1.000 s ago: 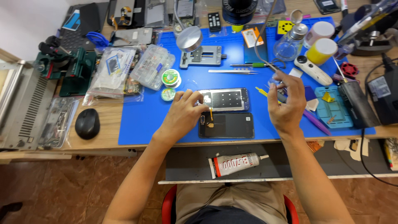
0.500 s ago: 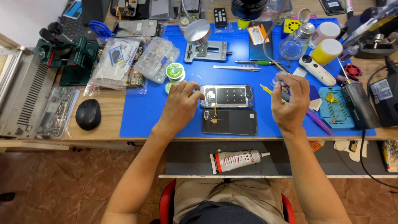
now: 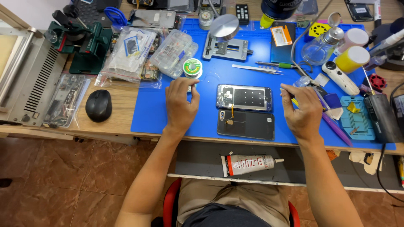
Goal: The person applies adhesive to the frame of a disassembled smartphone and places a small metal component onto the screen assembly. They then connect a ribbon cable to the motherboard and reattach the screen to the phone body.
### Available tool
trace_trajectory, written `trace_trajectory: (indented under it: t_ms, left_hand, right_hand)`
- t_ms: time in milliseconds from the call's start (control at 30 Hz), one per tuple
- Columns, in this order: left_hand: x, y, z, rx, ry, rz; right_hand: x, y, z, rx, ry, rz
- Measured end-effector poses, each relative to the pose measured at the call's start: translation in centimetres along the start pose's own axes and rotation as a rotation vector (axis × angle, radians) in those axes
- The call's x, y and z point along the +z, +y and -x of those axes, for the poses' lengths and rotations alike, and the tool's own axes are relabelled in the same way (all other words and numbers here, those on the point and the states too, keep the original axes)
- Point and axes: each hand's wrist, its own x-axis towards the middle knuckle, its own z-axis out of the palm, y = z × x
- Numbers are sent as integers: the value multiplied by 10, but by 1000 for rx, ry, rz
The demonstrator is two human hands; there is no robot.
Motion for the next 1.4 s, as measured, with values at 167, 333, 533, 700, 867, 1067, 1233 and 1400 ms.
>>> trace_trajectory:
  t_ms: [167,333,533,700,867,1067,1233,1400]
  left_hand:
    - [-2,-1,0,-67,15,34]
    - [1,-3,1,-43,-1,-6]
    - [10,-8,0,5,-29,-227]
    - [8,-10,-5,30,-63,-253]
    - [5,-9,-2,14,-43,-200]
    - [10,-11,-2,21,-45,-129]
    - [8,-11,-4,-16,-64,-98]
    - [6,-9,-7,-44,-78,-70]
  right_hand:
    - [-6,-15,-14,94,-150,30]
    - [-5,-3,-23,151,-323,134]
    - [27,21,-36,75,-450,266]
    - [60,36,-41,-62,-467,453]
    - [50,38,-41,-73,-471,369]
    - [34,21,-53,169,-390,-79]
    - [35,2,-55,531,-323,-691]
    - [43,-3,-43,763,-393,-1017]
